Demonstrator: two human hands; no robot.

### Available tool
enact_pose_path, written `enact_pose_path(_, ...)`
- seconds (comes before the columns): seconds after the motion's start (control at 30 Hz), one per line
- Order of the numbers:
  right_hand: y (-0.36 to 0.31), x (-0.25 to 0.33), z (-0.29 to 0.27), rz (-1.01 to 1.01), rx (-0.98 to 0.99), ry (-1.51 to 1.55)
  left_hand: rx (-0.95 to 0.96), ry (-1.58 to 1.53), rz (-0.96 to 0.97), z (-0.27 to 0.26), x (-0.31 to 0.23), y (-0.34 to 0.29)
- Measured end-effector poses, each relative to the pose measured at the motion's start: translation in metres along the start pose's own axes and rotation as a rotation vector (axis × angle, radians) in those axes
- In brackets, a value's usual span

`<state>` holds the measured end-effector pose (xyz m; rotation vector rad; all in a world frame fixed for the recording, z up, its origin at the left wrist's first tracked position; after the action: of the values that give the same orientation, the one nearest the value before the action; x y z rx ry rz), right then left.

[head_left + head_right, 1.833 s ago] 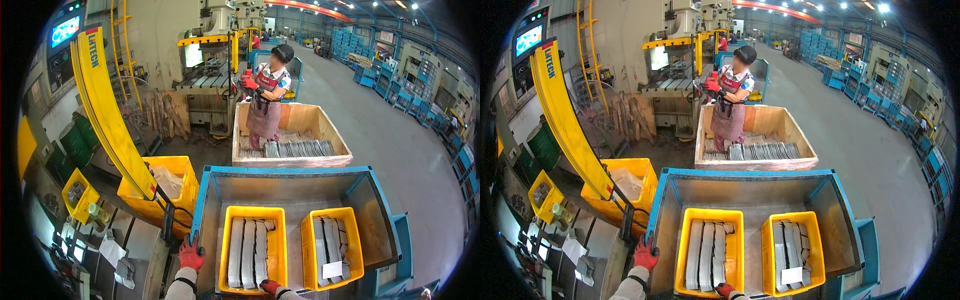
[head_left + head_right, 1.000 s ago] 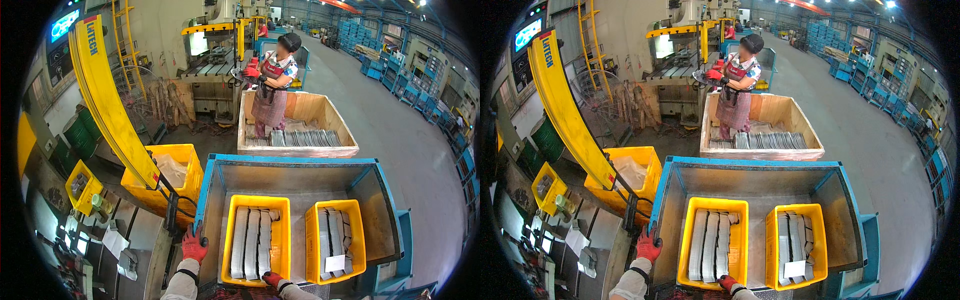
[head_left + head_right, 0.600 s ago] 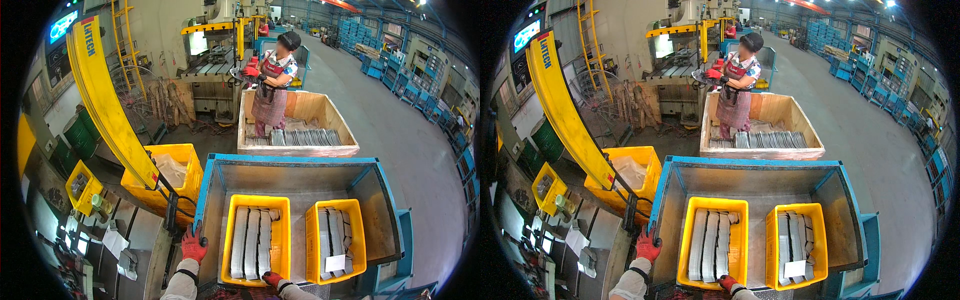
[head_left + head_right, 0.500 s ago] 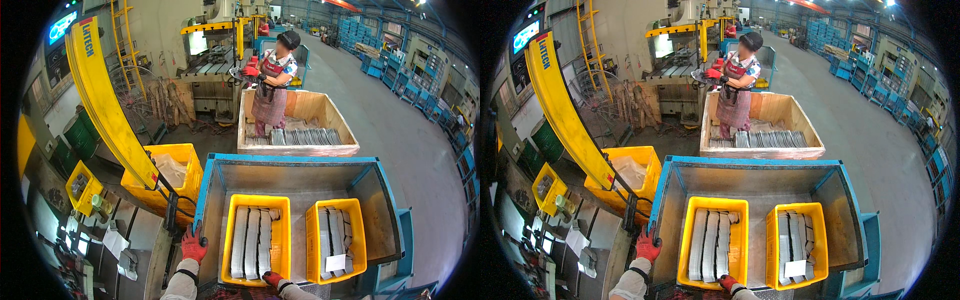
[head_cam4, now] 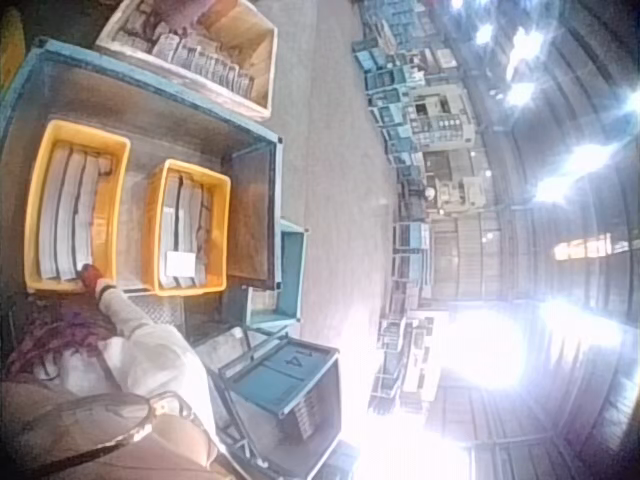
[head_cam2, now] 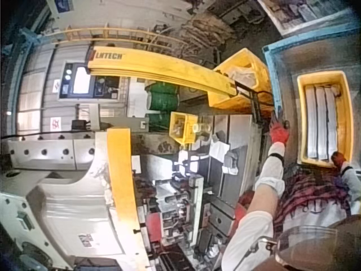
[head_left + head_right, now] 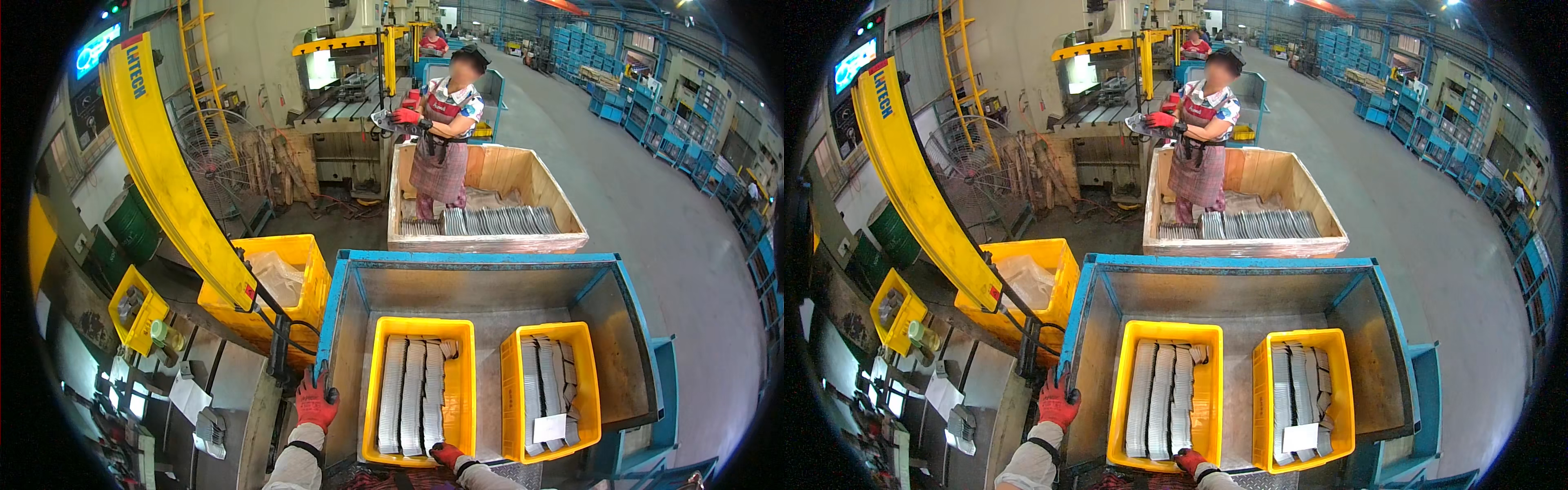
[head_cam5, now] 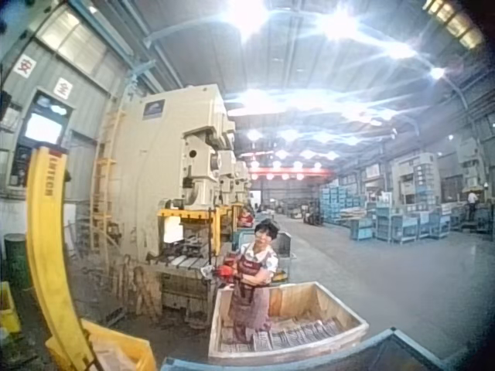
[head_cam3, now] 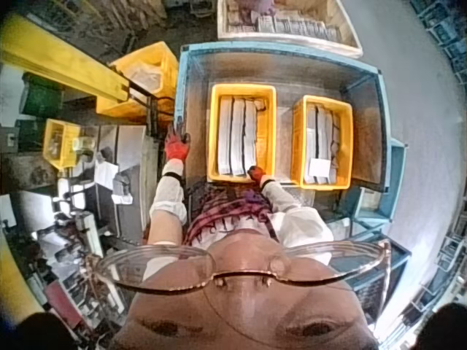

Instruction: Inspect stamped metal parts for defects and sort them into bins.

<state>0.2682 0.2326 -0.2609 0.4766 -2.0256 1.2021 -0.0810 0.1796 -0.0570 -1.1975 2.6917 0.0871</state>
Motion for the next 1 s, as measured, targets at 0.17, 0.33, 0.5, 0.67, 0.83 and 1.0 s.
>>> enact_pose_path(0.17,0.005,-0.01,0.003,-0.011,0.009,0.005,0.015,-0.046,-0.013,-0.009,-0.009,-0.001)
enact_pose_path(0.33,0.008,-0.01,0.002,0.006,0.045,0.004,0.013,-0.03,-0.027,-0.007,-0.007,0.0)
enact_pose_path(0.5,0.014,-0.02,0.007,0.02,0.025,0.005,0.021,-0.043,-0.031,-0.007,-0.007,0.0)
enact_pose_path(0.67,0.021,-0.034,0.014,-0.005,0.005,0.031,0.023,-0.031,-0.028,-0.005,-0.005,0.0)
enact_pose_path(0.83,0.017,-0.032,0.012,-0.004,-0.05,-0.03,0.029,-0.022,-0.03,-0.007,-0.006,-0.001)
enact_pose_path(1.0,0.012,-0.024,0.009,0.005,-0.022,-0.002,-0.022,-0.066,0.003,-0.003,-0.003,-0.001)
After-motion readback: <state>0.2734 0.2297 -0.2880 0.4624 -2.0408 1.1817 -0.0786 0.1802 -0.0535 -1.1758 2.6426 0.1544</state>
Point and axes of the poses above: each hand's wrist, its own y-axis towards the middle knuckle, its own z-axis out of the palm, x = y × z, the point moved 1 cm from there along y, towards the middle knuckle, and after that the axes turned 10 degrees about -z, right-handed, at the moved point
